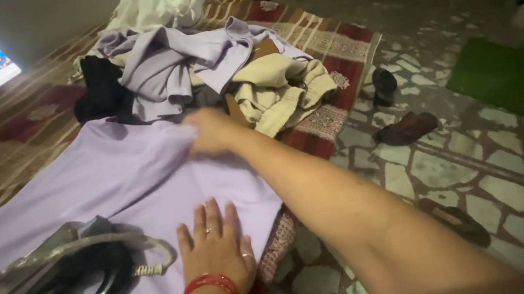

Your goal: The recorder irons a purple pair of trousers on a bed and then folds them.

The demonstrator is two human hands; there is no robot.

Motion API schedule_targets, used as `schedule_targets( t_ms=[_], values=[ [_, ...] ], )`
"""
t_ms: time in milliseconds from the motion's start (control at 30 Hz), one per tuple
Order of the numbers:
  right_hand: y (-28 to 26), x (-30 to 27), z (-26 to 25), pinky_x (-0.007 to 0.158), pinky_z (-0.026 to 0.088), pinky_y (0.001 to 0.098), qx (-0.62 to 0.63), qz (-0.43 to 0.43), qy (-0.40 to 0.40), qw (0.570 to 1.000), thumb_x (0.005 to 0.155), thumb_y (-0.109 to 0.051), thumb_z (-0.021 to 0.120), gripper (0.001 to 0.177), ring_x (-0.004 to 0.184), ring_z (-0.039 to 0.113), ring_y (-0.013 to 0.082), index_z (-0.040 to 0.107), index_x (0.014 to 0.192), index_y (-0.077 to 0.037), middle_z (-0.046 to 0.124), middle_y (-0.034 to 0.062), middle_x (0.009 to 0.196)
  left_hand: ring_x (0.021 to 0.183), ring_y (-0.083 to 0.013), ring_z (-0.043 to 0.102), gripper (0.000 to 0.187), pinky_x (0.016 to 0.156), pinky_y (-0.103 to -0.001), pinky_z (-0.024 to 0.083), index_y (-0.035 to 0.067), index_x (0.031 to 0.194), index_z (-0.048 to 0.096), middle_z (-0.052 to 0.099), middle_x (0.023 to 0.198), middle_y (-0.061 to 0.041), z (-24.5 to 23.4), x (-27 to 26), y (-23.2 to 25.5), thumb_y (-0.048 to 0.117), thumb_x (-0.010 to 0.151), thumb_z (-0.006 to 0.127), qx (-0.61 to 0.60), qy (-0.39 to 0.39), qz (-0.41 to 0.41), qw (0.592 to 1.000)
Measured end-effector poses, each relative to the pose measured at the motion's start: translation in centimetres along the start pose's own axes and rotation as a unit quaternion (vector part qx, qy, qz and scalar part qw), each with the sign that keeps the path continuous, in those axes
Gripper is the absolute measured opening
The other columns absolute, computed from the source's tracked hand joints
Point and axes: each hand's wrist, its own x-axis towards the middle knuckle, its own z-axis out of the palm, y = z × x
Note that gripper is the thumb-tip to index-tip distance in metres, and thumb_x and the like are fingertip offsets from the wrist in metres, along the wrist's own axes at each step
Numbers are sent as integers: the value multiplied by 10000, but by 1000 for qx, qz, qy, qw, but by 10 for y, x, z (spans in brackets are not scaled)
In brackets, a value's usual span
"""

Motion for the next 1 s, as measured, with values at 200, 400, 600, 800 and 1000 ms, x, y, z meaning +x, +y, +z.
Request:
schedule_targets(
  t_ms=[200,400,600,800,1000],
  values=[
    [-22,-39,0,844,456,510,-167,-63,499,848,682,-144,780,397,992,597,372,607,1028,-58,638,161,1027,1538,-337,168,749,1147,-624,59,202,1577,308,231,1662,-152,-11,-6,-3,460,889,458,4,6,10,1000],
    [6,-105,44,955,495,468,-8,-223,154,962,986,-171,665,153,1068,626,354,668,1103,-72,668,143,1066,1527,-319,183,764,1193,-504,122,123,1576,299,243,1669,-153,6,-9,-12,469,915,460,5,3,20,1000],
    [-14,-103,66,886,492,475,-124,-142,387,903,806,30,564,256,1015,621,391,676,1010,-79,679,140,1037,1473,-363,301,628,1152,-475,238,144,1500,440,340,1608,-175,9,-54,-54,326,912,564,-109,1,101,989],
    [-209,-165,109,880,502,436,82,-407,271,868,883,4,537,174,976,607,356,615,1027,-52,634,144,995,1321,-233,599,361,1143,-365,469,213,1252,663,676,1378,-4,-63,-164,-113,252,903,577,-153,-44,-171,972],
    [-225,-149,215,811,465,438,-231,-352,185,888,855,-144,590,147,934,601,311,628,976,-69,609,127,950,1434,-316,365,702,1164,-537,222,77,1409,519,462,1532,-139,-53,-234,-149,441,818,622,54,189,-273,942]
  ],
)
